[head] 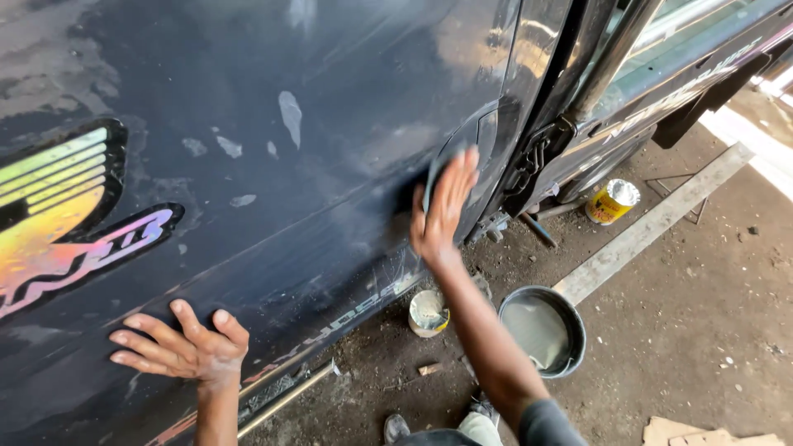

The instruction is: The person sands the side panel of a black Hyundai car using a sanding block. They work around the fuel cap and decals, repeatedly dipping the block into a bucket of water to keep the surface wet.

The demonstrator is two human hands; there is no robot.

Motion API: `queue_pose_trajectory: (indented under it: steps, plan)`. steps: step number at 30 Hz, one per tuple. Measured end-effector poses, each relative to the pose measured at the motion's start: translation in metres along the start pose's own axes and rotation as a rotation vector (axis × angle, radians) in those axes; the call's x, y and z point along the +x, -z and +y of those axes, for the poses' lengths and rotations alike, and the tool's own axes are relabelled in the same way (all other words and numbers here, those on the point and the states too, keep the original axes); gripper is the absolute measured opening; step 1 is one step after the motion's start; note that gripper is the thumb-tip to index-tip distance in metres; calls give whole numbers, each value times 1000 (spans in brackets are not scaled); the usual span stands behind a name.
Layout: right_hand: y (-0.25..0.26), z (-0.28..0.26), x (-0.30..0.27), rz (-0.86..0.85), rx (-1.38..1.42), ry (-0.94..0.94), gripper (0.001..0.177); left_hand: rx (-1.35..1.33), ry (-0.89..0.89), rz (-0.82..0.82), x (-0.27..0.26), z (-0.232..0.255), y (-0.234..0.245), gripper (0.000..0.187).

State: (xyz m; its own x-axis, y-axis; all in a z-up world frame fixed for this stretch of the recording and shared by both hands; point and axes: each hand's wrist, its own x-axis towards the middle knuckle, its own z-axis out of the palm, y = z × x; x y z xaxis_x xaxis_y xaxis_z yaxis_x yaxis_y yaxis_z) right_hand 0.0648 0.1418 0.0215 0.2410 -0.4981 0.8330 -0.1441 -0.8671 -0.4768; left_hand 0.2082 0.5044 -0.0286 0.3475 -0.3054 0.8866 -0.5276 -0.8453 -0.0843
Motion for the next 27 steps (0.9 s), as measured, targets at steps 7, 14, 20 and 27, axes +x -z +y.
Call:
queue_pose_trajectory:
  steps: [7, 14, 20, 27]
  plan:
    - [7, 11, -26, -8, -98, 77, 73, 14, -15, -18, -4, -4, -3, 59]
    - [51, 0, -49, -127, 339, -284, 65, 30, -16, 13, 2, -1, 0, 59]
    - [-5, -39, -48, -38, 236, -197, 65, 44, -19, 18, 1, 1, -2, 58]
    - [-25, -29, -59, -48, 18, -137, 64, 12, -32, 76, 3, 0, -3, 58]
